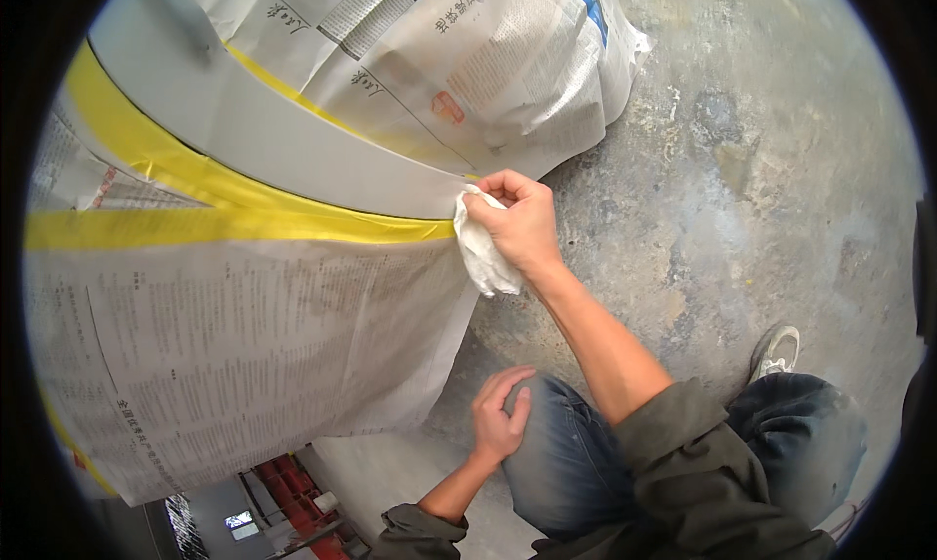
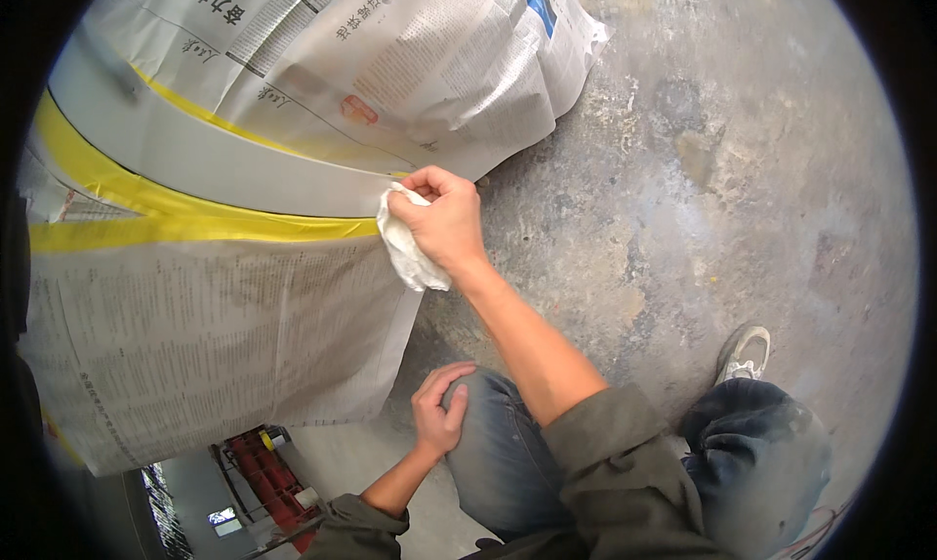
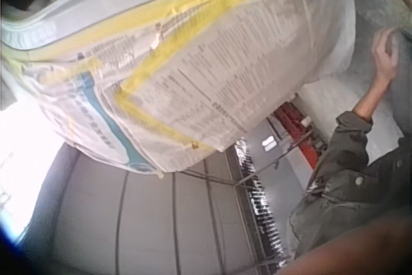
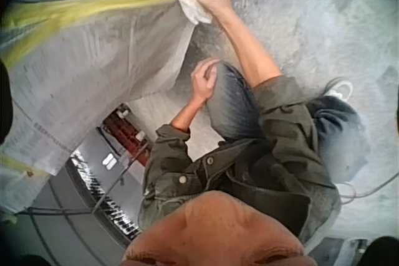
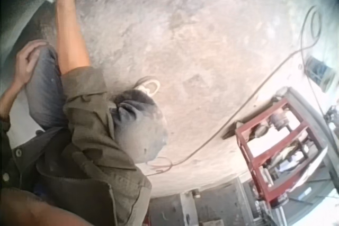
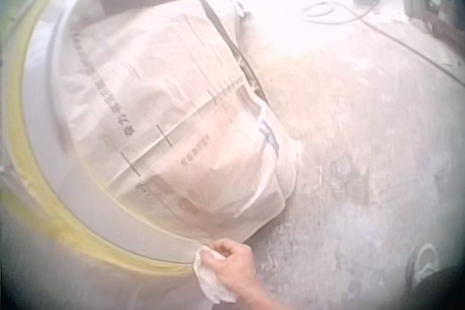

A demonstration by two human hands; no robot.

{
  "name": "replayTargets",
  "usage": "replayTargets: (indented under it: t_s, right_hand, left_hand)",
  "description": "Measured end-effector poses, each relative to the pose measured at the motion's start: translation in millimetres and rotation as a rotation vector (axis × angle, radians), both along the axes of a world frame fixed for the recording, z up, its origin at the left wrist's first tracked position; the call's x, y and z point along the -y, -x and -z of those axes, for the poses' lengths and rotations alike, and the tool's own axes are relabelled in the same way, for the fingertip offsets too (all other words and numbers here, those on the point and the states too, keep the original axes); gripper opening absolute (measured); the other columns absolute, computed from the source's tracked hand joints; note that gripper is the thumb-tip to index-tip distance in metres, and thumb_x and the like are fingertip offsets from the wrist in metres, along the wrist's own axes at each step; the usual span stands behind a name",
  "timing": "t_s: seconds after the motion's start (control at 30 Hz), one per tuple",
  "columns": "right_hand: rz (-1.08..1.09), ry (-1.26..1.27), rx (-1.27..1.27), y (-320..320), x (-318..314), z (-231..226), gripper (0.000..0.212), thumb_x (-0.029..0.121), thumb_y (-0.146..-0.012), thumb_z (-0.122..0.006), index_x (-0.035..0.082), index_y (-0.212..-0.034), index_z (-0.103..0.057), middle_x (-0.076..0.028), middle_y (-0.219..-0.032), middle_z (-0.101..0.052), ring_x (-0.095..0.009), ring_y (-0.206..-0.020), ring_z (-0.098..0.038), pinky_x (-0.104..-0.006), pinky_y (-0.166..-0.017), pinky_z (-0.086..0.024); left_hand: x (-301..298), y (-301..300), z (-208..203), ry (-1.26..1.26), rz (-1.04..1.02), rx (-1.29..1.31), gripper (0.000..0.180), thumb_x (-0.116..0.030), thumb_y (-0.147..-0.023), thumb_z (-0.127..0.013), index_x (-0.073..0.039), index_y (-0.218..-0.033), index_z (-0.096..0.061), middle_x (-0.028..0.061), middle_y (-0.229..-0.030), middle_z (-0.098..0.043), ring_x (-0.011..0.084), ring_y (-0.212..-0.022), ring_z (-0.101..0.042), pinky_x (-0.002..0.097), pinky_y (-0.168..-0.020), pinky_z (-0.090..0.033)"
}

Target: The person retrieves a white cloth, walks to a white car with masked areas, and wipes the exposed rear bumper and trunk surfaces. The person folds the cloth and continues wiping along the edges of the masking tape and newspaper.

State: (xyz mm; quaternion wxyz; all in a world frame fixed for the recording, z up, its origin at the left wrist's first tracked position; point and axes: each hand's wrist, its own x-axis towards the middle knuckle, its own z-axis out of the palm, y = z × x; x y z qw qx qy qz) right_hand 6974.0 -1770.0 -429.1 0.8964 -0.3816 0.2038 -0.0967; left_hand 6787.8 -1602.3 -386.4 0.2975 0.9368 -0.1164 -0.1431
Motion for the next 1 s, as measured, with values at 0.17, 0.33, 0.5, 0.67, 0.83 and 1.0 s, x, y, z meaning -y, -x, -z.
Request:
replayTargets:
  t_s: [0.17,0.33,0.5,0.67,0.83,1.0]
  right_hand:
    - [0.019,0.109,-0.059,10,9,-2,0.024,0.017,-0.076,-0.078,-0.001,-0.091,-0.074,-0.007,-0.078,-0.072,-0.011,-0.076,-0.067,-0.0294,-0.074,-0.055]
    - [-0.061,0.116,-0.004,3,10,-14,0.024,0.019,-0.077,-0.078,-0.002,-0.089,-0.076,-0.007,-0.078,-0.073,-0.011,-0.074,-0.067,-0.0279,-0.072,-0.054]
    - [-0.054,0.041,0.010,1,5,-12,0.023,0.019,-0.080,-0.080,-0.002,-0.089,-0.077,-0.007,-0.076,-0.074,-0.009,-0.071,-0.066,-0.0270,-0.069,-0.053]
    - [-0.053,-0.009,0.010,4,4,-12,0.022,0.017,-0.082,-0.080,-0.003,-0.090,-0.078,-0.007,-0.075,-0.074,-0.009,-0.069,-0.066,-0.0266,-0.066,-0.053]
    - [-0.026,0.031,0.006,4,0,-13,0.022,0.017,-0.081,-0.080,-0.004,-0.090,-0.078,-0.007,-0.076,-0.075,-0.009,-0.067,-0.066,-0.0262,-0.065,-0.053]
    - [-0.055,0.037,0.031,7,1,-27,0.018,0.013,-0.086,-0.081,-0.004,-0.090,-0.076,-0.003,-0.078,-0.072,-0.006,-0.068,-0.061,-0.0233,-0.062,-0.049]
  left_hand:
    - [5,1,-3,-0.015,-0.025,-0.019,0.025,-0.007,-0.089,-0.061,0.001,-0.110,-0.073,0.0179,-0.116,-0.074,0.0340,-0.110,-0.070,0.0393,-0.098,-0.052]
    - [5,1,-3,-0.012,-0.013,-0.010,0.025,-0.006,-0.089,-0.061,0.001,-0.110,-0.073,0.0181,-0.116,-0.074,0.0340,-0.110,-0.070,0.0394,-0.098,-0.052]
    - [1,3,-1,-0.004,-0.010,-0.003,0.025,-0.006,-0.089,-0.061,0.001,-0.110,-0.072,0.0181,-0.116,-0.074,0.0341,-0.110,-0.070,0.0392,-0.099,-0.052]
    - [3,2,-2,-0.008,-0.018,-0.015,0.025,-0.006,-0.089,-0.061,0.001,-0.110,-0.072,0.0183,-0.116,-0.074,0.0346,-0.110,-0.070,0.0395,-0.098,-0.052]
    - [1,1,1,-0.007,0.007,0.005,0.023,-0.004,-0.089,-0.064,-0.002,-0.110,-0.073,0.0161,-0.115,-0.074,0.0337,-0.107,-0.070,0.0380,-0.094,-0.053]
    - [-3,2,4,-0.010,0.001,0.002,0.023,-0.004,-0.089,-0.064,-0.002,-0.110,-0.073,0.0158,-0.115,-0.074,0.0336,-0.107,-0.069,0.0379,-0.094,-0.053]
